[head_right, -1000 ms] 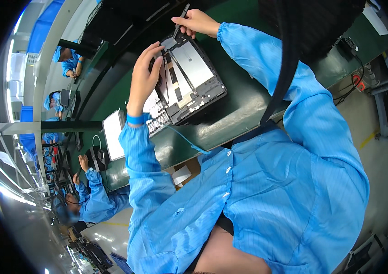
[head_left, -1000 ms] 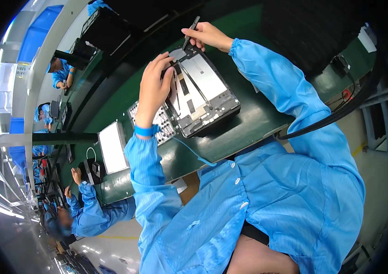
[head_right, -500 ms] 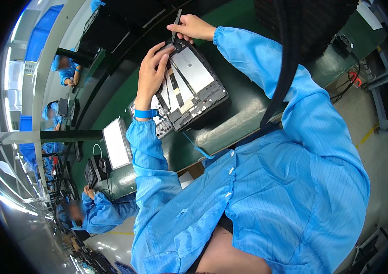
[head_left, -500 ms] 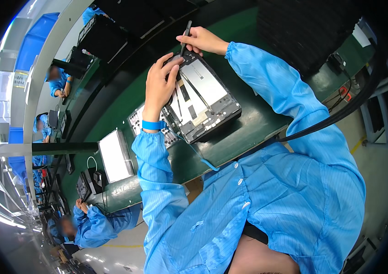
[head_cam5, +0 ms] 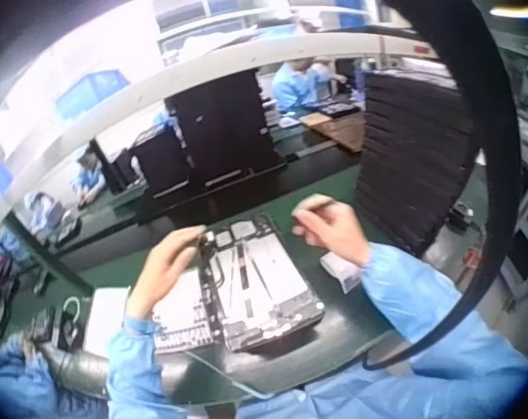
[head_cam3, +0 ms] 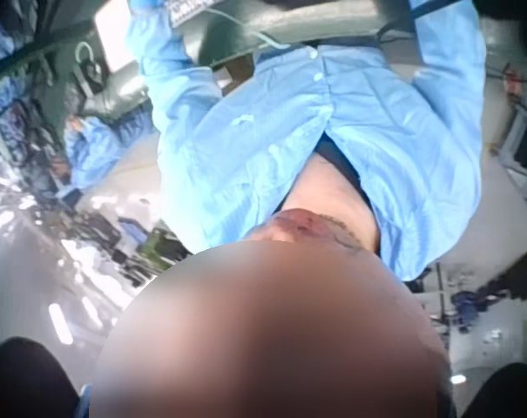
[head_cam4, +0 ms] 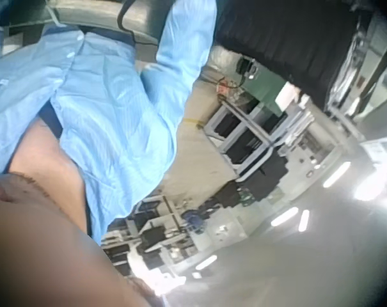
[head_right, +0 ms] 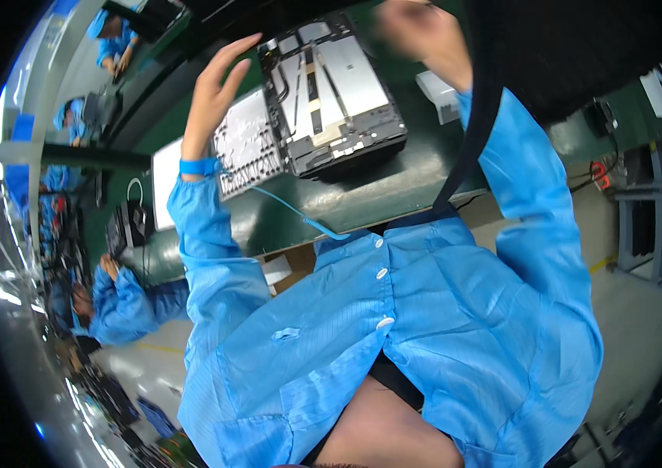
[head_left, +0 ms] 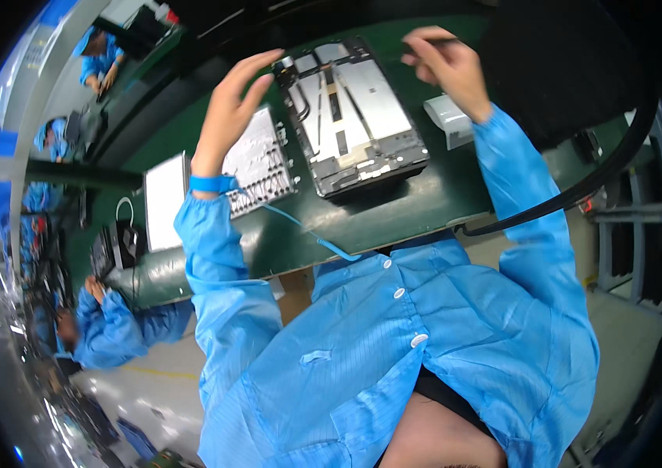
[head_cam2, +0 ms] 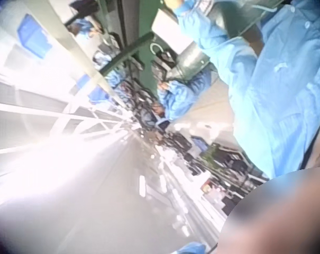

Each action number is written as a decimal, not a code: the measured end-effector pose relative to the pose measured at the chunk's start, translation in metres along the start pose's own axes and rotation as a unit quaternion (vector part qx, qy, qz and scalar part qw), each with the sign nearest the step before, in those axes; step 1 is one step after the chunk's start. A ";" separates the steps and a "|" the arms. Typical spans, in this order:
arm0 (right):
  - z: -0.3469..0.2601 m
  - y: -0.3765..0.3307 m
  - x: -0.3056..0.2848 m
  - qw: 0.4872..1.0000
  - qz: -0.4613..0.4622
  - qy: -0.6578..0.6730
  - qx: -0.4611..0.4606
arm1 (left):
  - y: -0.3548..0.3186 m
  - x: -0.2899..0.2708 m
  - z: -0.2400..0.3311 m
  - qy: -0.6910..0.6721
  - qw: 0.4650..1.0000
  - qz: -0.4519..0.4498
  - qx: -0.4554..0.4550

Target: The worker is assembling or repairing tablets/screens, applying adhesive strips, and managing internal cables and small components at an industrial workstation.

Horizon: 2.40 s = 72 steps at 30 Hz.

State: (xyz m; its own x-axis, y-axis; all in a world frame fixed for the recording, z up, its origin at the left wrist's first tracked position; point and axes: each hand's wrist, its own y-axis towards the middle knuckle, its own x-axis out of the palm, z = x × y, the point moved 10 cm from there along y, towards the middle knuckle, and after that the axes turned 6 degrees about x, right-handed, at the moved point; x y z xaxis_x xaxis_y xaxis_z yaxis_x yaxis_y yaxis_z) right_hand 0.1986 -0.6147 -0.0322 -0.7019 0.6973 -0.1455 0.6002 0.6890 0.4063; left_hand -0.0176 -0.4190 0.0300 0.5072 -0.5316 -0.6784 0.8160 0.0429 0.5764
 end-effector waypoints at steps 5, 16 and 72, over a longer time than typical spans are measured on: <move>0.007 -0.067 -0.050 1.000 0.021 0.010 0.009 | -0.144 0.006 -0.044 0.123 0.982 -0.049 -0.136; -0.065 -0.012 0.085 0.988 -0.137 0.002 -0.074 | -0.150 0.030 -0.067 0.080 0.988 -0.067 -0.116; -0.076 0.008 0.323 0.814 -0.231 -0.364 -0.391 | -0.187 -0.041 -0.098 -0.289 0.847 0.392 -0.213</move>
State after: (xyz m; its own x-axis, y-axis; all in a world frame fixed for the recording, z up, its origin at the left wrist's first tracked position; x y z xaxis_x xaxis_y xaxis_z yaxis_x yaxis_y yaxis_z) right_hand -0.0525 -0.3993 -0.0076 -0.2002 0.5288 -0.8248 -0.2893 0.7724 0.5654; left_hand -0.1639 -0.3226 -0.0948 0.8189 -0.5193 0.2443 0.3806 0.8100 0.4462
